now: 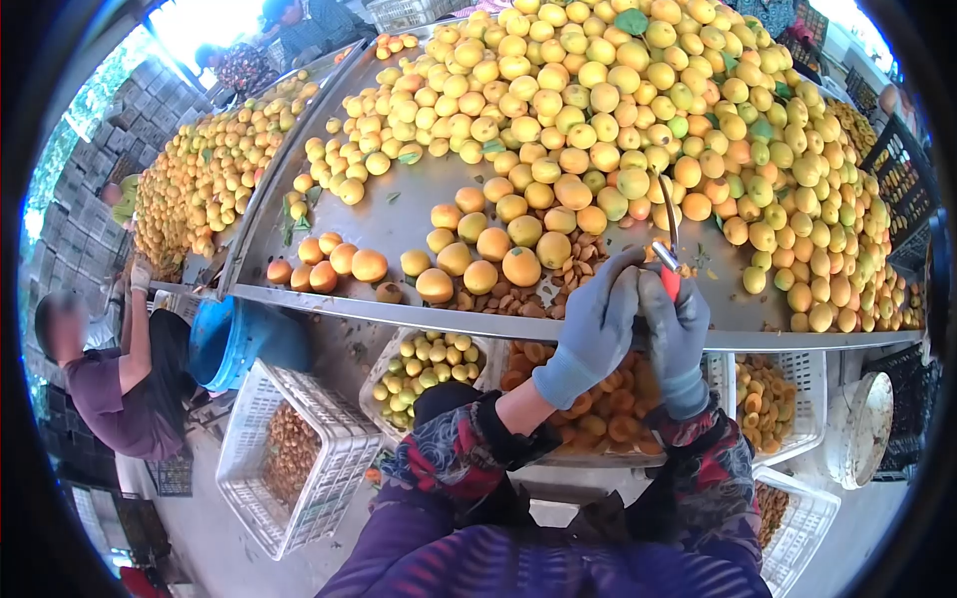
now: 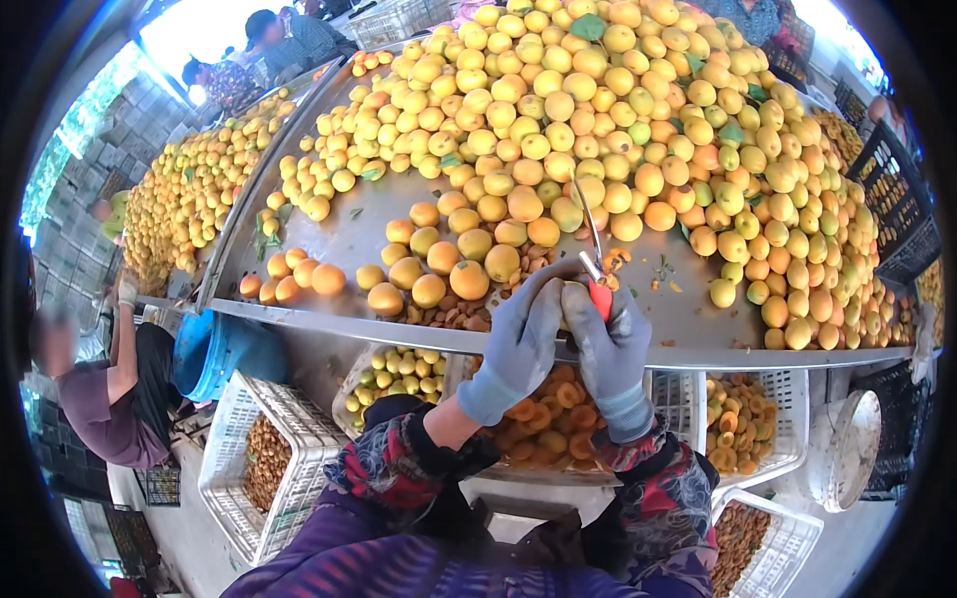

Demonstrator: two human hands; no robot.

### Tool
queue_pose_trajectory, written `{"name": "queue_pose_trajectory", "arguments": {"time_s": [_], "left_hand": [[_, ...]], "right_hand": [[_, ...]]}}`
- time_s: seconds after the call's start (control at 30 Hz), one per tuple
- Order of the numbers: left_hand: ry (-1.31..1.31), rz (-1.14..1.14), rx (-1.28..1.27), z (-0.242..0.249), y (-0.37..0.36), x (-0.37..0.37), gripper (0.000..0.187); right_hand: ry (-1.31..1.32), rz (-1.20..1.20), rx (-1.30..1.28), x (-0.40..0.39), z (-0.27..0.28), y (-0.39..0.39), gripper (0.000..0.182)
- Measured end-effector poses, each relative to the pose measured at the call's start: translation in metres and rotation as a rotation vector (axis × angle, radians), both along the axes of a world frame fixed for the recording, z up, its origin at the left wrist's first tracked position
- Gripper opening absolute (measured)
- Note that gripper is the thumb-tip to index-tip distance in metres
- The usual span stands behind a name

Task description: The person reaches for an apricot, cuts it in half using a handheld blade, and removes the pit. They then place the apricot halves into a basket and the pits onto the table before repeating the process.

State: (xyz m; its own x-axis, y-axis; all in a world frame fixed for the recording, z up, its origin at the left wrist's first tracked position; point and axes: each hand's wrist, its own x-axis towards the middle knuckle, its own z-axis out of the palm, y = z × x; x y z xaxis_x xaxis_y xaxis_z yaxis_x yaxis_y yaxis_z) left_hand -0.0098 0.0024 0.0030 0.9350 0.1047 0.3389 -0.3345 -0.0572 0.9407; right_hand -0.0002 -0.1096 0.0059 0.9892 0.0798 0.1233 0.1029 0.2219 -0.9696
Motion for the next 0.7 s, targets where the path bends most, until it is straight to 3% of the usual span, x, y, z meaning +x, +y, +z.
{"name": "queue_pose_trajectory", "arguments": {"time_s": [0.13, 0.17, 0.2, 0.23, 0.27, 0.33, 0.37, 0.43, 0.47, 0.53, 0.57, 0.7], "left_hand": [[0.093, -0.057, -0.209, -0.008, -0.002, -0.001, 0.027], [-0.011, 0.004, -0.057, -0.006, 0.001, -0.004, 0.026], [0.055, 0.054, -0.194, -0.009, -0.005, 0.000, 0.025], [0.314, -0.148, -0.549, -0.010, -0.001, -0.002, 0.026], [0.286, -0.141, -0.385, -0.021, -0.001, 0.002, 0.035], [0.633, -0.108, -0.364, 0.008, 0.003, -0.005, 0.037], [0.643, -0.121, -0.366, 0.005, 0.007, -0.005, 0.037], [0.723, -0.232, -0.619, 0.000, 0.014, 0.000, 0.039], [0.720, -0.240, -0.615, -0.001, 0.016, 0.004, 0.039], [0.589, -0.487, -0.894, -0.003, 0.017, 0.007, 0.039], [0.599, -0.480, -0.929, 0.005, 0.013, 0.006, 0.043], [0.529, -0.526, -0.944, 0.007, 0.014, 0.005, 0.043]], "right_hand": [[-0.183, -0.045, -0.133, 0.009, -0.009, -0.001, 0.017], [-0.267, -0.084, -0.209, 0.011, -0.013, -0.006, 0.017], [-0.323, -0.120, -0.229, 0.009, -0.006, -0.002, 0.016], [-0.307, -0.087, -0.267, 0.012, -0.015, -0.007, 0.016], [-0.280, -0.117, -0.294, 0.009, -0.014, -0.010, 0.016], [-0.079, 0.000, -0.111, 0.006, -0.007, -0.005, 0.017], [-0.071, -0.011, -0.117, 0.006, -0.006, -0.005, 0.017], [-0.223, 0.029, -0.021, 0.009, -0.004, -0.004, 0.021], [-0.229, 0.022, -0.021, 0.014, -0.005, -0.005, 0.021], [0.056, 0.012, 0.257, 0.020, -0.012, -0.010, 0.024], [0.196, 0.116, 0.103, 0.020, -0.007, -0.022, 0.035], [0.131, 0.104, 0.062, 0.016, 0.005, -0.027, 0.043]]}}
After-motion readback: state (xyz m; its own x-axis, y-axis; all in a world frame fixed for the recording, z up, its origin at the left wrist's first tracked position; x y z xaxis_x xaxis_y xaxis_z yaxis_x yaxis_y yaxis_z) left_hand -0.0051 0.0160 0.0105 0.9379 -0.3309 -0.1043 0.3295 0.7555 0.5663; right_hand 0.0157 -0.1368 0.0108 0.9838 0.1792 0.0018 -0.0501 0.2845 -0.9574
